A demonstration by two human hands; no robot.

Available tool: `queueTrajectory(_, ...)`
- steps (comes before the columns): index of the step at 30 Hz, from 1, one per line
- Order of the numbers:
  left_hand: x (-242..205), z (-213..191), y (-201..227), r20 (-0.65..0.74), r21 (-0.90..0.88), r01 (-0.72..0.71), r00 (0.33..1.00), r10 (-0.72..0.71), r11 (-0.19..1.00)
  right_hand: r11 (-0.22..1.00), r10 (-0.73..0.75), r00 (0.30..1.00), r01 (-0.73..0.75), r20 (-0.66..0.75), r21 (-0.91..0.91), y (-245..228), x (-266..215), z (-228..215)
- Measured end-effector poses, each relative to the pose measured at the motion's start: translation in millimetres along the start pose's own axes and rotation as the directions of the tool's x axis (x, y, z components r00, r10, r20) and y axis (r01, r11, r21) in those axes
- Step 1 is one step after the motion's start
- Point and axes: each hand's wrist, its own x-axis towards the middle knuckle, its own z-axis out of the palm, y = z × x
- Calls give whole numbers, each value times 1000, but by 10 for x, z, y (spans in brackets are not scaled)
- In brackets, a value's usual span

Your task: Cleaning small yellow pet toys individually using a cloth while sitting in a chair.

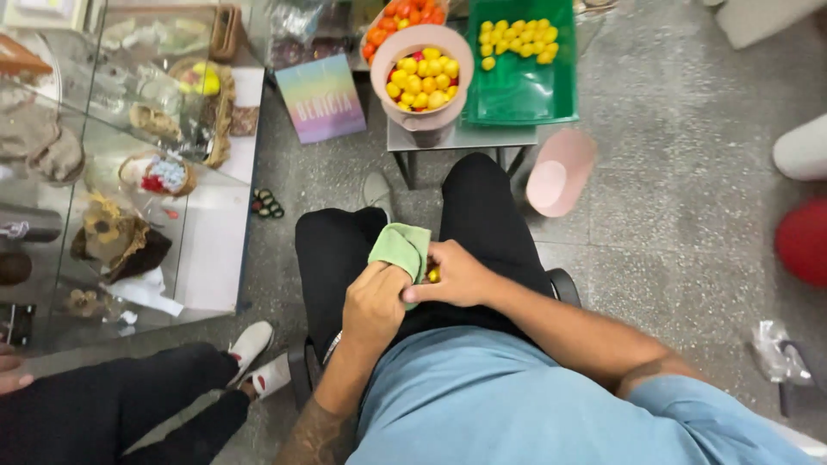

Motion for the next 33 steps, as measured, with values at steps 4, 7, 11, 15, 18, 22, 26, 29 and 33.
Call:
queueTrajectory(4,-357,69,-39,-30,-229,99,994,-108,969,997,-76,989,73,-128,-29,-151,-233,137)
queueTrajectory(7,-217,-181,172,-6,-304,266,960,-282,915,984,-174,952,157,-250,-88,-147,-405,153)
queueTrajectory(11,-175,-232,134,18,-346,339,935,-355,875,946,-323,860,306,-396,-108,-465,-638,94)
queueTrajectory(15,-70,-278,113,155,-497,531,833,-532,687,981,-123,839,183,-531,63,-428,-898,-68)
queueTrajectory(18,44,-239,147,256,-549,560,819,-513,620,964,-78,822,207,-564,169,-457,-1025,-90)
queueTrajectory(22,161,-204,232,394,-541,624,780,-486,564,900,-79,781,323,-620,293,-490,-1119,-54)
queueTrajectory(26,215,-139,127,371,-578,558,829,-418,595,931,9,773,224,-634,287,-407,-1025,-34)
queueTrajectory(29,262,-195,33,331,-472,504,862,-385,723,950,9,837,164,-548,266,-441,-981,70)
queueTrajectory(33,285,-56,-184,457,-470,557,817,-351,684,966,21,751,155,-660,206,-568,-956,78)
